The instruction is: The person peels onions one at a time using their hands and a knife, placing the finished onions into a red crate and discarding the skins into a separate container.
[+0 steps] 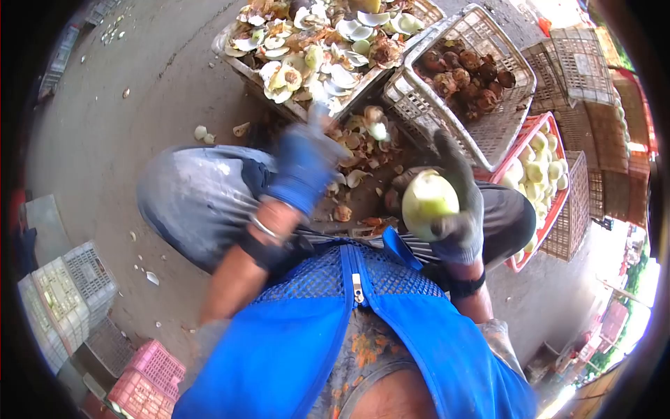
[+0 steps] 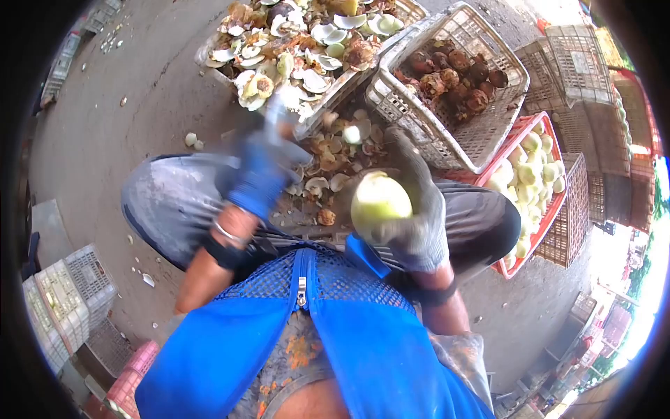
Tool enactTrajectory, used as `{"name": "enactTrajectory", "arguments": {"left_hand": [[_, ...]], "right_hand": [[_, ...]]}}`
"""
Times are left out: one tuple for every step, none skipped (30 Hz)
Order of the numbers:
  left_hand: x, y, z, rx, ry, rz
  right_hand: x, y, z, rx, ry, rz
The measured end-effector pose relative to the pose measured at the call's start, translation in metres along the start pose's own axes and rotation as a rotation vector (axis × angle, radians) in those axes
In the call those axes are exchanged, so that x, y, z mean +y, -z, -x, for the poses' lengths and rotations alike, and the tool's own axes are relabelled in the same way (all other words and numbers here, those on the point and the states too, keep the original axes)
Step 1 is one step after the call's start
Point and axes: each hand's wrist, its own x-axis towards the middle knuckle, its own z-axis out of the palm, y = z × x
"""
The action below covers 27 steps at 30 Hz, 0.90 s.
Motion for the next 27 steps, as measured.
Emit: {"name": "enactTrajectory", "arguments": {"left_hand": [[-0.004,0.021,-0.003,0.101,-0.217,-0.046],[-0.003,0.025,-0.008,0.133,-0.342,-0.252],[-0.001,0.025,-0.006,0.166,-0.455,-0.463],[0.004,0.020,0.003,0.195,-0.600,-0.469],[0.019,0.011,0.019,0.228,-0.755,-0.471],[0.017,0.003,0.026,0.094,-0.669,-0.161],[0.020,0.000,0.032,0.090,-0.684,-0.163],[0.023,-0.001,0.039,0.012,-0.687,-0.172],[0.025,-0.001,0.045,-0.064,-0.687,-0.180],[0.027,-0.003,0.049,-0.065,-0.694,-0.183],[0.028,-0.005,0.053,-0.079,-0.657,-0.257],[0.030,-0.007,0.056,-0.091,-0.616,-0.329],[0.032,-0.008,0.057,-0.086,-0.618,-0.329],[0.034,-0.010,0.057,-0.094,-0.606,-0.349],[0.036,-0.011,0.058,-0.102,-0.594,-0.370],[0.035,-0.013,0.058,-0.098,-0.597,-0.373],[0.032,-0.016,0.057,-0.061,-0.633,-0.320],[0.028,-0.019,0.055,-0.026,-0.668,-0.268],[0.020,-0.022,0.054,-0.022,-0.676,-0.275],[0.008,-0.026,0.053,-0.054,-0.627,-0.291],[-0.003,-0.029,0.052,-0.090,-0.580,-0.309],[-0.012,-0.024,0.050,-0.191,-0.566,-0.514],[-0.011,-0.026,0.045,-0.192,-0.579,-0.520],[-0.010,-0.030,0.040,-0.078,-0.664,-0.395],[-0.008,-0.031,0.037,0.034,-0.739,-0.266],[0.022,-0.022,0.041,0.040,-0.769,-0.313],[0.026,-0.022,0.038,0.046,-0.769,-0.312]], "right_hand": [[0.006,0.006,0.006,0.006,0.083,0.048],[0.000,0.005,0.003,0.051,0.038,0.084],[-0.006,0.001,0.002,0.098,-0.023,0.110],[-0.003,0.008,-0.004,0.126,-0.007,0.103],[0.003,0.015,-0.011,0.124,0.058,0.136],[-0.002,0.012,-0.016,0.126,0.098,0.124],[-0.004,0.008,-0.019,0.129,0.128,0.108],[-0.004,0.008,-0.022,0.134,0.137,0.105],[-0.003,0.008,-0.025,0.141,0.152,0.121],[-0.002,0.008,-0.028,0.145,0.168,0.138],[0.000,0.009,-0.030,0.144,0.174,0.137],[0.003,0.009,-0.032,0.135,0.189,0.129],[0.005,0.008,-0.034,0.124,0.202,0.121],[0.004,0.005,-0.035,0.105,0.155,0.059],[0.002,0.002,-0.035,0.102,0.156,0.057],[0.001,-0.002,-0.035,0.098,0.152,0.032],[0.000,-0.005,-0.035,0.096,0.149,0.005],[0.000,-0.009,-0.037,0.094,0.155,0.000],[0.000,-0.014,-0.040,0.118,0.205,-0.069],[-0.002,-0.016,-0.044,0.140,0.258,-0.139],[-0.003,-0.012,-0.048,0.189,0.303,-0.100],[-0.007,-0.014,-0.052,0.237,0.331,-0.118],[-0.012,-0.017,-0.055,0.285,0.356,-0.134],[-0.014,-0.010,-0.058,0.287,0.375,-0.065],[-0.014,-0.011,-0.057,0.291,0.378,-0.066],[-0.014,-0.014,-0.056,0.302,0.373,-0.057],[-0.015,-0.016,-0.056,0.306,0.369,-0.046]]}}
